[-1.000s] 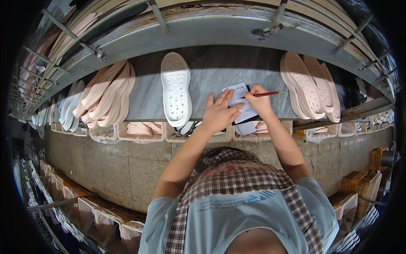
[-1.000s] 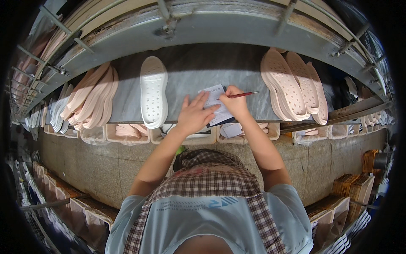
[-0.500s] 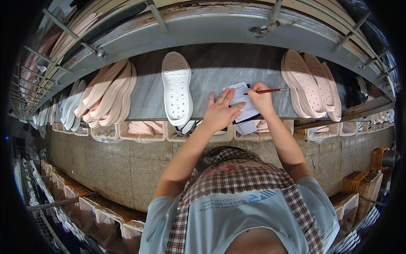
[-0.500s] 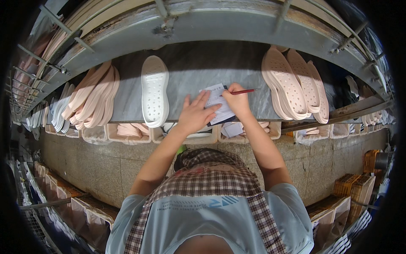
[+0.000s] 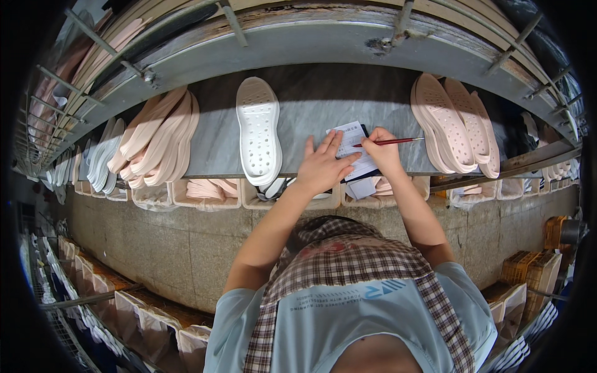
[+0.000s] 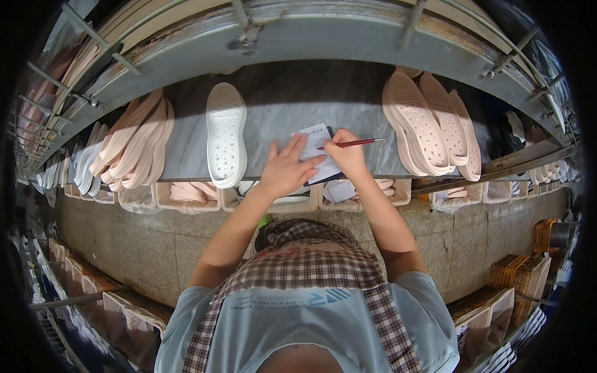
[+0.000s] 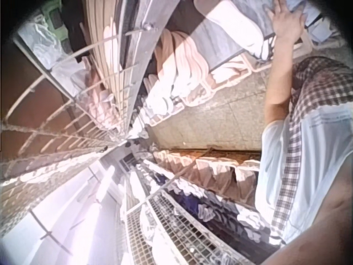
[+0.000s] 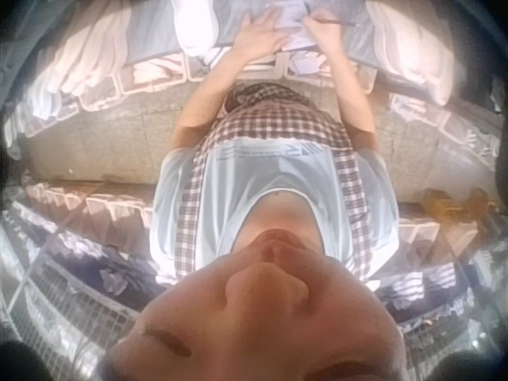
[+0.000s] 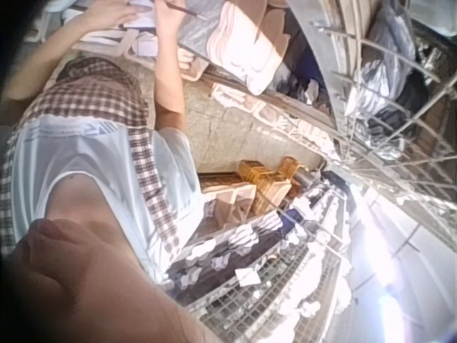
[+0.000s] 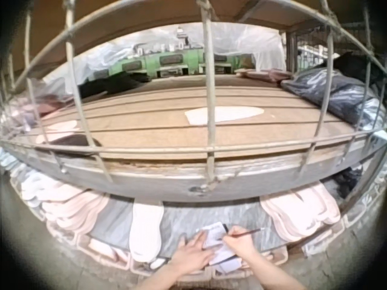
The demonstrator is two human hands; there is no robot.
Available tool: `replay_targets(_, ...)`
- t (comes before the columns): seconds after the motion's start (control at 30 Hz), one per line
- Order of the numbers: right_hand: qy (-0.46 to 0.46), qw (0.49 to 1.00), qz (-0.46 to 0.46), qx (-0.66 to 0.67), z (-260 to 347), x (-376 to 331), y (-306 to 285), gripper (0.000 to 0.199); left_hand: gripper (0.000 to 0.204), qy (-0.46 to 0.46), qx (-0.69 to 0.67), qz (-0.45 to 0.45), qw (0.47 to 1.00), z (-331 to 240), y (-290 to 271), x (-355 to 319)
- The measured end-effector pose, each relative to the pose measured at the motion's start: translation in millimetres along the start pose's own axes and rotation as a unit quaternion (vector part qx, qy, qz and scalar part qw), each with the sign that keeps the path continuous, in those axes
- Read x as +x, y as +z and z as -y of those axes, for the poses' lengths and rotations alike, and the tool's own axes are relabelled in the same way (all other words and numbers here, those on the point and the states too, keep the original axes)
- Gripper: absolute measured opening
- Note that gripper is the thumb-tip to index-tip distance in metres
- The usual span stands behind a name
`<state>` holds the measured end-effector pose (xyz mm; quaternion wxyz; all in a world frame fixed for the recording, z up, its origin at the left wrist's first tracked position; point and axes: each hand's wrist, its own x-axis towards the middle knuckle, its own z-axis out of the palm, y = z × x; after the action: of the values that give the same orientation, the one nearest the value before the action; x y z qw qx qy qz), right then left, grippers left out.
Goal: The person counts stacks of shoe insoles on a metal rack, writes numbers on a small notepad, and tears off the page. They then walk to a table where another person is working and write on a clipboard.
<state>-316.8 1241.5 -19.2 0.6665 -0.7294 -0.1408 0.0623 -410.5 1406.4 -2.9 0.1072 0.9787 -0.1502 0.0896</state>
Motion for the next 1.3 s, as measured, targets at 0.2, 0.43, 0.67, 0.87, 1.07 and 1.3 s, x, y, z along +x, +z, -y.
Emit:
replay_targets(0.2, -0.052, 0.993, -0.004, -0.108, -4.0, -1.0, -0.2, 0.022, 0.039, -0.003, 0.006, 0.015, 1.000, -1.2, -2.0, 0.3)
replay_targets(0.43, 0.003, 1.000, -0.007, -0.023, -8.4, 1.0, -0.3, 0.023, 0.039, -0.002, 0.006, 0.016, 1.000, -0.3, -2.1, 0.3)
replay_targets(0.67, -0.021, 0.999, -0.017, -0.025, -9.2, 0.4, -0.5, 0.023, 0.038, 0.002, -0.001, 0.002, 1.000, -0.1, -0.1, 0.1)
replay_targets(0.87, -0.031, 0.998, -0.020, -0.043, -8.9, 1.4, -0.6, 0.022, 0.037, 0.001, -0.004, 0.000, 1.000, -1.3, -1.9, -0.2)
replay_targets(1.07, -0.029, 0.998, -0.032, -0.045, -8.3, 1.5, -1.8, 0.022, 0.037, 0.000, -0.003, -0.004, 1.000, -1.0, -1.1, -0.4)
replay_targets(1.3, -0.057, 0.996, -0.036, -0.063, -9.3, 3.2, -2.7, 0.021, 0.037, 0.001, 0.009, -0.002, 1.000, -0.7, 0.4, 0.1)
